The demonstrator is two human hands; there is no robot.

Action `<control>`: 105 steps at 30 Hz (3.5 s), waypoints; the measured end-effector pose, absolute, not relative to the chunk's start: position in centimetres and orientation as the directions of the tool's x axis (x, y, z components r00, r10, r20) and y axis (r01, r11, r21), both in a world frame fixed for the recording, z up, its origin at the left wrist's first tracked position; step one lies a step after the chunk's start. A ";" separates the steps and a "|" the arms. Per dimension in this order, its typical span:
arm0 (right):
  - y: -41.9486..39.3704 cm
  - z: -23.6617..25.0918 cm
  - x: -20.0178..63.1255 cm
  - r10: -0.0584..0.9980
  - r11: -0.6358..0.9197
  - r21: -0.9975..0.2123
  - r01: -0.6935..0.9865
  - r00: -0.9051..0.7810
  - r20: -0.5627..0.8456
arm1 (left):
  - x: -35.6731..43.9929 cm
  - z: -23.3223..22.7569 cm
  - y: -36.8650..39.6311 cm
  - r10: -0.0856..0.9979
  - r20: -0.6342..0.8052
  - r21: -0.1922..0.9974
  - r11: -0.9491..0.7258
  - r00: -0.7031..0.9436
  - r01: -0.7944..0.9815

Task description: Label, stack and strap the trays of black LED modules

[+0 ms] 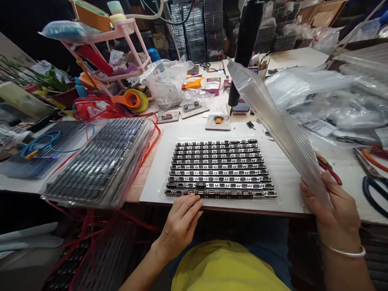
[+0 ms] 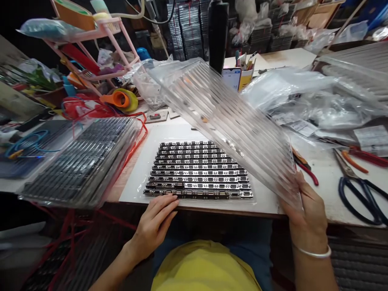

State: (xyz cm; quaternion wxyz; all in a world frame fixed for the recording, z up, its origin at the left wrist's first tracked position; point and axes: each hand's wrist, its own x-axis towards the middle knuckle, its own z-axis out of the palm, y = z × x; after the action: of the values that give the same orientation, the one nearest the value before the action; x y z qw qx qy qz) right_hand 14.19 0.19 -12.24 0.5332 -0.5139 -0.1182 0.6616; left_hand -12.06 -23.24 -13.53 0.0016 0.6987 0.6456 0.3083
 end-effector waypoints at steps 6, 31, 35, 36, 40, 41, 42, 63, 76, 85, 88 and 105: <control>0.0 -11.7 13.7 0.818 -0.406 -0.687 -0.603 0.096 -0.568 | -12.1 -13.5 -23.1 0.913 0.406 0.401 -0.146 -0.032 0.904; 0.6 -14.7 15.9 0.903 -0.402 -0.670 -0.624 -0.149 -0.404 | -12.2 -11.6 -19.3 0.941 0.332 0.272 -0.163 0.067 0.948; 0.6 -14.8 16.1 0.908 -0.401 -0.675 -0.619 -0.169 -0.384 | -12.2 -11.8 -19.6 0.947 0.317 0.268 -0.139 0.049 0.953; 0.6 -14.8 16.1 0.911 -0.397 -0.681 -0.615 -0.173 -0.375 | -12.2 -11.7 -19.6 0.955 0.291 0.272 -0.130 0.048 0.953; 0.6 -15.0 16.2 0.918 -0.383 -0.695 -0.608 -0.168 -0.359 | -12.4 -11.2 -19.3 0.969 0.241 0.310 -0.130 0.054 0.942; 0.6 -15.0 16.3 0.918 -0.380 -0.692 -0.614 -0.162 -0.361 | -12.3 -11.1 -19.2 0.965 0.259 0.315 -0.128 0.045 0.941; 0.6 -15.1 16.2 0.918 -0.378 -0.688 -0.620 -0.156 -0.364 | -12.2 -11.1 -19.1 0.956 0.292 0.313 -0.123 0.027 0.942; 0.6 -15.0 16.2 0.923 -0.379 -0.670 -0.638 -0.208 -0.324 | -6.6 -12.4 -18.4 0.924 0.370 0.424 -0.255 0.091 0.869; 1.1 -15.3 16.3 0.913 -0.396 -0.629 -0.669 -0.212 -0.349 | -3.8 -12.7 -16.7 0.871 0.490 0.494 -0.245 -0.034 0.834; 1.0 -14.9 16.0 0.919 -0.377 -0.647 -0.663 -0.180 -0.351 | -5.4 -12.3 -16.8 0.850 0.523 0.413 -0.190 -0.061 0.891; 0.8 -14.4 15.8 0.911 -0.389 -0.633 -0.669 -0.179 -0.370 | -5.1 -12.4 -16.2 0.870 0.491 0.290 -0.204 0.038 0.935; 0.8 -15.2 16.3 0.886 -0.442 -0.592 -0.674 -0.226 -0.405 | -4.4 -11.7 -13.4 0.921 0.391 0.437 -0.194 0.009 0.878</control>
State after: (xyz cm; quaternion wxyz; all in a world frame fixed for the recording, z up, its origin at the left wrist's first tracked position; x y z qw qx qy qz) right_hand 16.29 0.83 -15.17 0.5072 -0.3604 -0.1472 0.7689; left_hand -4.37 -13.44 -11.73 0.0346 0.7093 0.6340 0.3063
